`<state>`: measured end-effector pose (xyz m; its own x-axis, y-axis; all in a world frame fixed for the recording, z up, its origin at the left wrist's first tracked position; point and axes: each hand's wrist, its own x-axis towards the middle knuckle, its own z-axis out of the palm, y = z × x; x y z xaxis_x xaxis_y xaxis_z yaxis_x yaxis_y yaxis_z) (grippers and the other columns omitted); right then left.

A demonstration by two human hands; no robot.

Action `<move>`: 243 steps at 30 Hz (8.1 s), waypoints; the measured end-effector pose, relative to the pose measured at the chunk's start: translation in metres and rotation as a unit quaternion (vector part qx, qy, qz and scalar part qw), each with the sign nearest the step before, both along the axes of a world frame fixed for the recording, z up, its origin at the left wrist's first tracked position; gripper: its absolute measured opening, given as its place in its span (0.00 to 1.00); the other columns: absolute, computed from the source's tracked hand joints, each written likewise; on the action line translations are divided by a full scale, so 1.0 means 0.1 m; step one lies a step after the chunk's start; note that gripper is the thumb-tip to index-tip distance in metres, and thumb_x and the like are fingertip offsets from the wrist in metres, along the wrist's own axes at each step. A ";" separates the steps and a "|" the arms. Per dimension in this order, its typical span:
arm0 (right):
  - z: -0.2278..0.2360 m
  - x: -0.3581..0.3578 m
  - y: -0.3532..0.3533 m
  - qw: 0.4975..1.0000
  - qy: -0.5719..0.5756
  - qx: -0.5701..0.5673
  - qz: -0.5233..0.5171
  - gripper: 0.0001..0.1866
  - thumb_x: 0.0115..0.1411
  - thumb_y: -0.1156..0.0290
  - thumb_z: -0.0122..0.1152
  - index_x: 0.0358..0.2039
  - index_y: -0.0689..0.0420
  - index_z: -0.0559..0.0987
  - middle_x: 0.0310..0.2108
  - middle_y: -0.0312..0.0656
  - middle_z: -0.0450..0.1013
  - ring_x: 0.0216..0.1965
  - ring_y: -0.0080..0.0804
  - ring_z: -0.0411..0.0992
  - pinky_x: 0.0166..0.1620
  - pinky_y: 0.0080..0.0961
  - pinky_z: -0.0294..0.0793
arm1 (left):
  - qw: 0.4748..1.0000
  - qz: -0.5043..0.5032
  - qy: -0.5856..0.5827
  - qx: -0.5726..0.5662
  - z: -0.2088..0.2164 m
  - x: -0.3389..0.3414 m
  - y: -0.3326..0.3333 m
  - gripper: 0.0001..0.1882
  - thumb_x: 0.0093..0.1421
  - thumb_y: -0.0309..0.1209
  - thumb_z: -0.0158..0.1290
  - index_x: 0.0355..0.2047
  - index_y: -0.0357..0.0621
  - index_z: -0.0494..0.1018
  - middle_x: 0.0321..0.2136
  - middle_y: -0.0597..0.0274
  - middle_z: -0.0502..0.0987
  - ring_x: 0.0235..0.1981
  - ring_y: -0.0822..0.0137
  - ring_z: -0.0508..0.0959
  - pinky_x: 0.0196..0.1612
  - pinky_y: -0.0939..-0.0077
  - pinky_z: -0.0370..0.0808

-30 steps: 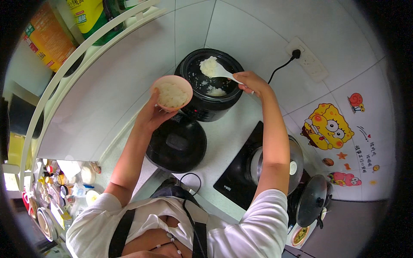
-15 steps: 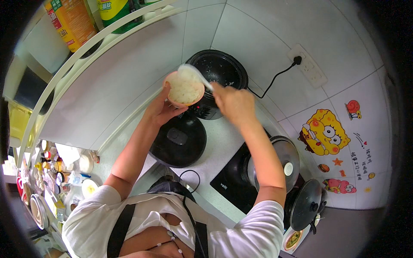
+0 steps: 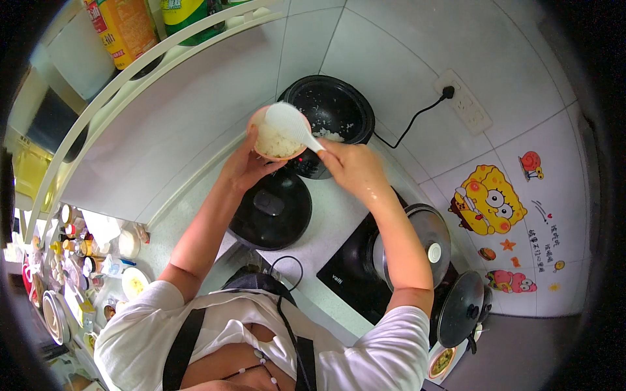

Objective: The person uses a rice paddle to scoop rice from a rice cooker into a bowl, repeatedly filling the bowl before closing the cooker lid.

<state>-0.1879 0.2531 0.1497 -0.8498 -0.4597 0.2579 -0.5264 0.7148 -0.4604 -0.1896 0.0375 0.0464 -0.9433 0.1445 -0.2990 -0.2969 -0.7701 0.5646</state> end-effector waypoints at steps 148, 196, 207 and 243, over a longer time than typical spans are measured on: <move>0.22 -0.69 0.40 0.974 -0.183 -0.100 -0.087 0.17 0.52 0.68 0.60 0.44 0.53 0.77 0.22 0.35 0.72 0.24 0.19 0.66 0.29 0.19 0.65 | 0.998 0.037 -0.050 -0.006 -0.08 -0.18 0.00 0.32 0.56 0.44 0.54 0.56 0.46 0.56 0.54 0.54 0.61 0.54 0.53 0.64 0.51 0.49 0.68; -0.79 -1.69 0.45 0.858 -0.498 -0.111 -0.065 0.15 0.48 0.70 0.65 0.39 0.59 0.79 0.15 0.31 0.65 0.13 0.15 0.57 0.15 0.14 0.51 | 0.999 -0.019 -0.035 -0.016 -0.35 -0.16 -0.32 0.35 0.55 0.54 0.50 0.57 0.50 0.55 0.55 0.58 0.62 0.55 0.57 0.65 0.53 0.53 0.67; -0.60 -1.53 0.69 0.931 -0.320 -0.082 -0.159 0.15 0.49 0.68 0.64 0.38 0.58 0.80 0.17 0.32 0.68 0.18 0.17 0.63 0.20 0.16 0.61 | 0.997 0.023 -0.054 -0.045 -0.12 -0.20 -0.20 0.32 0.54 0.51 0.54 0.54 0.49 0.60 0.51 0.58 0.63 0.52 0.59 0.66 0.48 0.55 0.71; -0.75 -1.64 -0.07 0.922 0.006 0.380 -0.067 0.09 0.48 0.70 0.56 0.31 0.54 0.80 0.32 0.46 0.76 0.36 0.42 0.75 0.35 0.33 0.76 | 0.997 0.005 -0.062 -0.047 -0.30 -0.17 -0.26 0.33 0.54 0.52 0.53 0.54 0.48 0.59 0.51 0.58 0.65 0.53 0.59 0.66 0.50 0.53 0.69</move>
<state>-0.3517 0.2464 0.0748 -0.9112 -0.4028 -0.0866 -0.4120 0.8875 0.2065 -0.2063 0.0113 0.0168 -0.8991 0.1015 -0.4257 -0.3623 -0.7183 0.5940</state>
